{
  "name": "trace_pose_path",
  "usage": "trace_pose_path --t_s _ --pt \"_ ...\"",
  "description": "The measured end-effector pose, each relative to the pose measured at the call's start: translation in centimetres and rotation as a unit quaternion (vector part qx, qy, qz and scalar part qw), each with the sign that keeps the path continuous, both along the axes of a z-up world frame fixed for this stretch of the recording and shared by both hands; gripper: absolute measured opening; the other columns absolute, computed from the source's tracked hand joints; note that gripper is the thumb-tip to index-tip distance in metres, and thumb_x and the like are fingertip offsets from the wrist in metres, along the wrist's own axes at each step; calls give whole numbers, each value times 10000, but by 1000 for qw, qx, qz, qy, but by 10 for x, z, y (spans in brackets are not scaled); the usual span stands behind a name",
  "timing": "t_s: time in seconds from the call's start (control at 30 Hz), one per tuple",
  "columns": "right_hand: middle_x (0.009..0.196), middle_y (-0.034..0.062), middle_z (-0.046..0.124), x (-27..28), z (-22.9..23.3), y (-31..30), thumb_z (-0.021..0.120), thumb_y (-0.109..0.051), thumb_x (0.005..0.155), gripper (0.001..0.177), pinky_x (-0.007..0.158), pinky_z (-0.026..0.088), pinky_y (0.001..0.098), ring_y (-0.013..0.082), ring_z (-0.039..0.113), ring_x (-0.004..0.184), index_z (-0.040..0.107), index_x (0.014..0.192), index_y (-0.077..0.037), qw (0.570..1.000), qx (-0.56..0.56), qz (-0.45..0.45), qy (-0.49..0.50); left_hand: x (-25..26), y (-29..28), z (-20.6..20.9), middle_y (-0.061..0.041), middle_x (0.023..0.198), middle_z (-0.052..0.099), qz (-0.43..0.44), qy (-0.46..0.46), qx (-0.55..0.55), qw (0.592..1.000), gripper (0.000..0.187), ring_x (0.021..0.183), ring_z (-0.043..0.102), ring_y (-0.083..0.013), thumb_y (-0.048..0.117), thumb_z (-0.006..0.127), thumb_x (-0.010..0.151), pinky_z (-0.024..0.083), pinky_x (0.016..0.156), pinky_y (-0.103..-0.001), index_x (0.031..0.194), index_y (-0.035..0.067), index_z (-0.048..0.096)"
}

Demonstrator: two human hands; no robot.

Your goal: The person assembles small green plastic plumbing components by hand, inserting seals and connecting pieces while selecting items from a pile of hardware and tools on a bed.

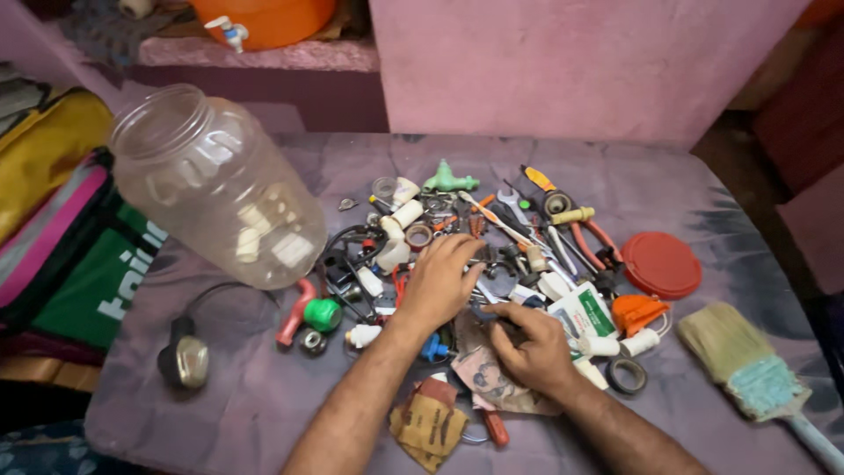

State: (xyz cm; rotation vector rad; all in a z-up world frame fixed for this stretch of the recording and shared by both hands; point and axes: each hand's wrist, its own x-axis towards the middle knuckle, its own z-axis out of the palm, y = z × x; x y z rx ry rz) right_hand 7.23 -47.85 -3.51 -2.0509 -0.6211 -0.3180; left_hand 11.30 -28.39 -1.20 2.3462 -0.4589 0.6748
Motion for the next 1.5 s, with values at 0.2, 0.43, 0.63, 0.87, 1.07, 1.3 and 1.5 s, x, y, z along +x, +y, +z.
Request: trace_pose_path --t_s 0.2,0.43,0.63,0.87,1.07,1.3,1.5 --pt "828 103 768 2 3 -2 710 -107 820 234 604 577 319 214 731 647 756 1048 -83 998 17 46 -46 90 -37 -31 -89 1240 671 -43 -13 84 995 327 1219 598 -305 155 676 923 469 1009 -465 1245 100 684" --pt "889 103 769 2 4 -4 713 -105 831 225 669 586 334 247 743 744 750 1051 -78 994 21 50 -96 141 -69 -41 -95 1189 662 -65 89 268 957 375 1216 563 -294 192 685 835 371 1077 -579 1206 141 692" --pt "850 93 771 3 5 -3 714 -109 822 222 628 597 337 232 749 676 759 1037 -77 998 26 51 -9 152 -62 -52 -97 1175 657 -29 65 331 941 215 1220 582 -274 157 625 896 361 1165 -519 1077 158 741" --pt "821 99 764 1 4 -4 723 -115 821 223 617 577 353 248 729 661 764 1039 -85 998 5 44 -50 151 -59 -54 -81 1070 674 -47 10 274 960 285 1129 607 -284 121 587 894 397 1091 -529 1149 139 714" --pt "822 95 767 4 2 -5 714 -97 827 234 620 583 309 196 735 650 759 1054 -67 998 34 33 -28 124 -58 -13 -114 1062 689 -36 -87 79 992 262 1065 630 -334 125 699 846 479 920 -443 1101 69 718" --pt "1020 42 721 11 11 -11 625 -10 952 293 793 563 254 87 679 906 624 1244 -8 931 350 -73 70 29 -48 -9 -3 969 723 -96 224 -461 853 336 838 595 -60 201 720 954 487 733 -228 1203 -24 734" --pt "1204 162 752 2 21 -13 673 22 912 336 930 579 316 226 738 1101 726 1236 -51 983 100 -77 -137 -24 -46 -43 12 961 698 -103 273 -497 817 329 847 563 -69 175 709 989 460 742 -230 1235 -42 735"
